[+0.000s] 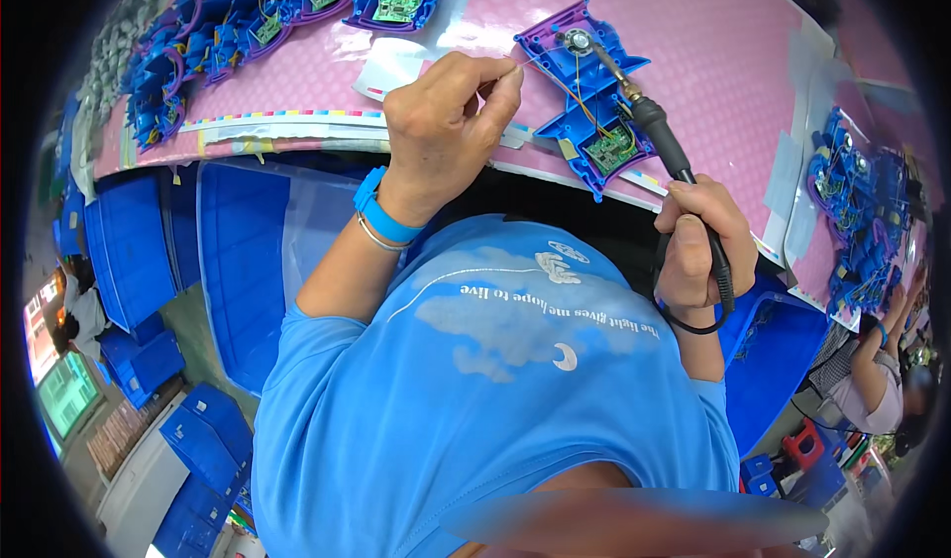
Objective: Soldering electronic components onto small circuit boards for plastic fans.
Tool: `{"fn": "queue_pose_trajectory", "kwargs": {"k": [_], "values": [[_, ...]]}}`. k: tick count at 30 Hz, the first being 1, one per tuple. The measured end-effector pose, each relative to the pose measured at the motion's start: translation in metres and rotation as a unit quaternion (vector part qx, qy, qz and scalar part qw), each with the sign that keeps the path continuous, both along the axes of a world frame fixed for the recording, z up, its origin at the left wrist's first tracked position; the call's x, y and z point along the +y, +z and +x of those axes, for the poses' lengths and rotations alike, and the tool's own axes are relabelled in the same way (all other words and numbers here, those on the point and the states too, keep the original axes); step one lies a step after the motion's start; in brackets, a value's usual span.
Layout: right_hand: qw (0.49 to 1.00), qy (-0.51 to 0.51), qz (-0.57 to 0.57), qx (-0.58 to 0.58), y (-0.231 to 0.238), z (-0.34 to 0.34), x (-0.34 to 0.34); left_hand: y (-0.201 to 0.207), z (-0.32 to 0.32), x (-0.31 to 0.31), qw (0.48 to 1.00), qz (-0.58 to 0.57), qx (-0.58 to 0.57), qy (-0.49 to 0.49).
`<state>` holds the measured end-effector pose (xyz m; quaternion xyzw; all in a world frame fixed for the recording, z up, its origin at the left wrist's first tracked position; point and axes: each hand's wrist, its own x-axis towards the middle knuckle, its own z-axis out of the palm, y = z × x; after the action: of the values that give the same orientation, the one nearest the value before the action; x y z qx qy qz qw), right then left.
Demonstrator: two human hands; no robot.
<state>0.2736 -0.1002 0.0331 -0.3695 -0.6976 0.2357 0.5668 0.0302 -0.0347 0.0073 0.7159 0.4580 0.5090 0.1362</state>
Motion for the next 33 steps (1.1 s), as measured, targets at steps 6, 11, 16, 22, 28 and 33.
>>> {"fn": "queue_pose_trajectory", "kwargs": {"k": [6, 11, 16, 22, 28, 33], "values": [[0.996, -0.039, -0.038, 0.068, 0.004, -0.001, -0.004, 0.023, 0.011, 0.031, 0.998, -0.038, 0.027, -0.048], [0.996, -0.041, -0.002, 0.076, 0.0, 0.006, -0.004, 0.02, 0.017, 0.059, 0.982, -0.054, 0.16, -0.089], [0.99, -0.041, -0.031, 0.13, -0.004, 0.015, -0.007, 0.024, 0.016, 0.065, 0.974, -0.036, 0.194, -0.11], [0.989, -0.048, -0.046, 0.132, -0.004, 0.018, -0.008, 0.008, 0.03, 0.051, 0.974, 0.029, 0.211, -0.078], [0.989, -0.044, -0.035, 0.133, -0.004, 0.015, -0.008, 0.018, 0.029, 0.041, 0.991, -0.02, 0.12, -0.057], [0.995, -0.046, -0.043, 0.08, 0.001, 0.021, -0.014, 0.021, 0.01, 0.026, 0.997, -0.03, 0.018, -0.066]]}}
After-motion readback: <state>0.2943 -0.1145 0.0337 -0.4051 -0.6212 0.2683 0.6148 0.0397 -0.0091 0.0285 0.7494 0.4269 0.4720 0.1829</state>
